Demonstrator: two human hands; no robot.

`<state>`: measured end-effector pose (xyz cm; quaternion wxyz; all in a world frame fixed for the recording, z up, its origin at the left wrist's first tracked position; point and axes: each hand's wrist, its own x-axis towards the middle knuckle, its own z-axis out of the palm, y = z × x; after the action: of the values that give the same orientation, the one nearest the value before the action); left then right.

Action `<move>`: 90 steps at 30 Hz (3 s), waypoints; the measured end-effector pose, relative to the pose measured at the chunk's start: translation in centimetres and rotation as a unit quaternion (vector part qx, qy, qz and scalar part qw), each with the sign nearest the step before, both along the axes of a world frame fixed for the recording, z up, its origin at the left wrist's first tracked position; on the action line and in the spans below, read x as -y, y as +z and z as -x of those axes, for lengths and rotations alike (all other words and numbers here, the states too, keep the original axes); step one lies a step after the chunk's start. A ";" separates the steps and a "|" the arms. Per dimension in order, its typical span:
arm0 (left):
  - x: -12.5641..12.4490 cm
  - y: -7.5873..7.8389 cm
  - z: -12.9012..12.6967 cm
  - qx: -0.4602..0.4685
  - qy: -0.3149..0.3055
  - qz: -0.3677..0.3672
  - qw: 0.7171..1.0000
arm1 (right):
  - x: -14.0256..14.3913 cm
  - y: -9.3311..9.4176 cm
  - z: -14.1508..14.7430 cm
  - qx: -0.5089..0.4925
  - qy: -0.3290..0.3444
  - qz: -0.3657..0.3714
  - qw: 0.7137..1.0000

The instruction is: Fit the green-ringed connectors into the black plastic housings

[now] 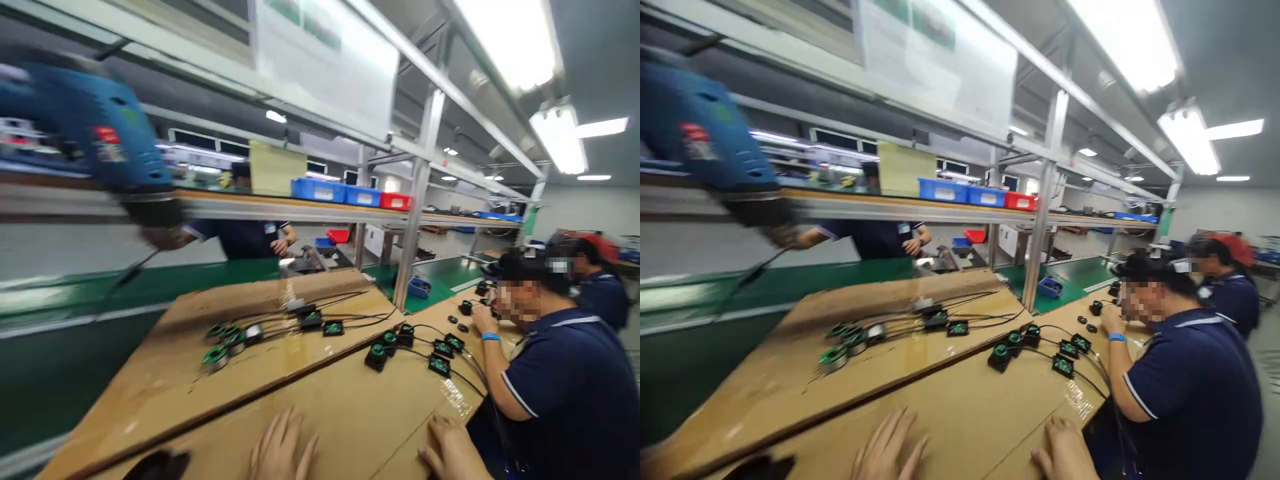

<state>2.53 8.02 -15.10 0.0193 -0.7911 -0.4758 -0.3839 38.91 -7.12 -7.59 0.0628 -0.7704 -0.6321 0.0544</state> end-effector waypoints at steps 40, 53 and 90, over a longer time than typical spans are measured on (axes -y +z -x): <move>1.9 4.1 10.5 0.283 0.188 0.198 0.919 | -26.3 6.0 29.5 -0.061 0.588 -0.055 0.805; 2.3 3.9 9.7 0.236 0.138 0.156 0.949 | -14.2 2.3 23.6 -0.123 0.411 0.034 0.902; 5.0 4.3 8.1 0.217 0.085 0.179 0.956 | -12.7 -0.1 22.8 -0.076 0.471 -0.111 0.872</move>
<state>-5.58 3.03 -10.78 -0.1943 -0.6359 -0.5948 -0.4518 16.07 5.58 -7.64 0.1627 -0.3634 -0.9150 0.0660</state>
